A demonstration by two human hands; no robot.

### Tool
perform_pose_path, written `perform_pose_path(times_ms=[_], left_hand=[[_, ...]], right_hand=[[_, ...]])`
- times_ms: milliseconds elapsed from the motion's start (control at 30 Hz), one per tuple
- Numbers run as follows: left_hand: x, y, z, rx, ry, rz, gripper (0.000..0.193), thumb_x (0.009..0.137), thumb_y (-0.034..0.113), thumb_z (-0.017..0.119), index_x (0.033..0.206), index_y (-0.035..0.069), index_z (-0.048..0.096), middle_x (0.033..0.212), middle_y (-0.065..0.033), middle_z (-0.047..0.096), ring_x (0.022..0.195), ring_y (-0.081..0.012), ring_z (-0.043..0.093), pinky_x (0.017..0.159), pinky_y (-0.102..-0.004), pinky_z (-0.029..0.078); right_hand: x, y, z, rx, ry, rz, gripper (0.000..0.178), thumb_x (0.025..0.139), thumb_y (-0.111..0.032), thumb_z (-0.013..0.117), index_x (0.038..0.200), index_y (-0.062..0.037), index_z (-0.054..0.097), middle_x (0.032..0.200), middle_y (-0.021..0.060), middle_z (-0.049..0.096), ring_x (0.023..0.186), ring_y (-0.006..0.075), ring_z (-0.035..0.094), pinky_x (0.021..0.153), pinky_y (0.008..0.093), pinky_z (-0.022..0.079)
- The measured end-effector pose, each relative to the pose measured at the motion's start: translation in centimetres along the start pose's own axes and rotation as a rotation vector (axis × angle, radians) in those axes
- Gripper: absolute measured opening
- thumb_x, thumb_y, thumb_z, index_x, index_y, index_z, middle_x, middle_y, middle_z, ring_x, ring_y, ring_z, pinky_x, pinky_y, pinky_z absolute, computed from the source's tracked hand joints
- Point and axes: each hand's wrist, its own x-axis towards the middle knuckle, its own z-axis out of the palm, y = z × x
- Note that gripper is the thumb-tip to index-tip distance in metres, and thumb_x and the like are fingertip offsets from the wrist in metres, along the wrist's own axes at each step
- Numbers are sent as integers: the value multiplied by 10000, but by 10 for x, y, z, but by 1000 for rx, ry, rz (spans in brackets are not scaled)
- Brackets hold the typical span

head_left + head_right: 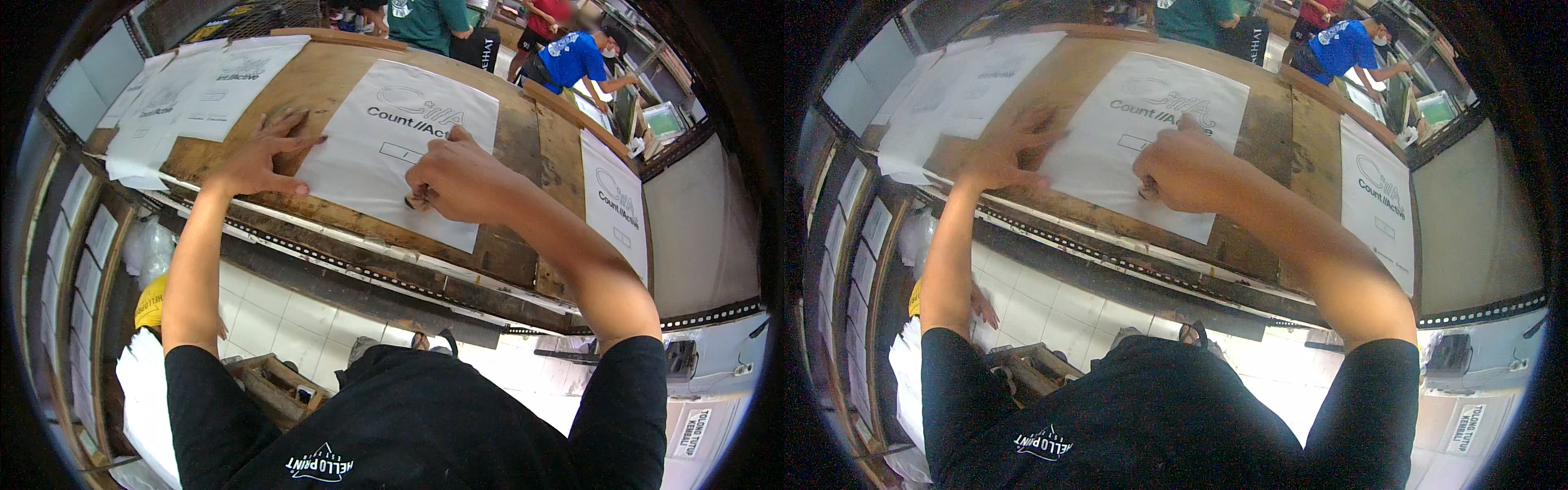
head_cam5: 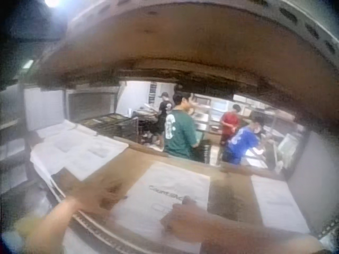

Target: The person applies adhesive and dark ink to various areas of paper sheets on a wooden workbench using a small applicator tool and a piece of cloth.

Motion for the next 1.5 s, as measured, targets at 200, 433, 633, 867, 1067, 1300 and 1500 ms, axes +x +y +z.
perform_pose_path(times_ms=[200,433,633,867,1067,1300,1500], left_hand=[[-10,-14,7,-124,66,13,954,634,716,821,1473,319,600,1688,-226,264,1597,-386,141,1286,-583,-2],[-12,-9,0,-119,59,-9,970,619,721,827,1472,316,603,1691,-224,256,1597,-389,136,1285,-587,-2],[-8,-1,0,-111,41,-22,950,626,724,823,1469,349,600,1685,-218,277,1595,-375,157,1285,-591,9],[14,19,8,-139,-5,10,924,655,720,813,1480,372,583,1680,-221,287,1595,-369,163,1282,-597,18],[35,-3,27,-171,54,122,920,653,725,824,1413,233,660,1684,-228,271,1592,-375,166,1274,-611,4],[46,14,1,-169,-10,105,912,662,716,828,1399,204,670,1684,-228,271,1591,-372,171,1280,-597,8],[29,6,-2,-137,83,116,929,650,706,831,1466,322,609,1683,-231,271,1593,-377,163,1283,-591,5]], right_hand=[[-36,9,3,49,-1,41,57,829,-87,686,825,-107,740,798,77,709,953,266,638,962,432,392],[-56,14,5,140,-29,120,61,840,-112,699,857,-82,749,842,101,731,924,295,688,927,432,462],[-31,37,-25,338,-339,220,211,852,-227,749,945,-38,756,834,118,728,844,276,703,769,369,533],[43,19,-3,304,223,11,220,873,-293,751,892,-75,735,867,116,733,848,296,697,797,427,502],[96,-15,3,170,282,38,136,846,-231,741,922,-118,738,874,97,743,914,321,710,921,509,417],[95,-7,-7,-76,286,-86,71,833,-199,733,866,-136,730,841,65,736,896,298,706,923,506,399],[67,9,-4,-56,153,-75,77,860,-184,729,803,-133,722,809,55,722,839,297,686,927,500,397]])
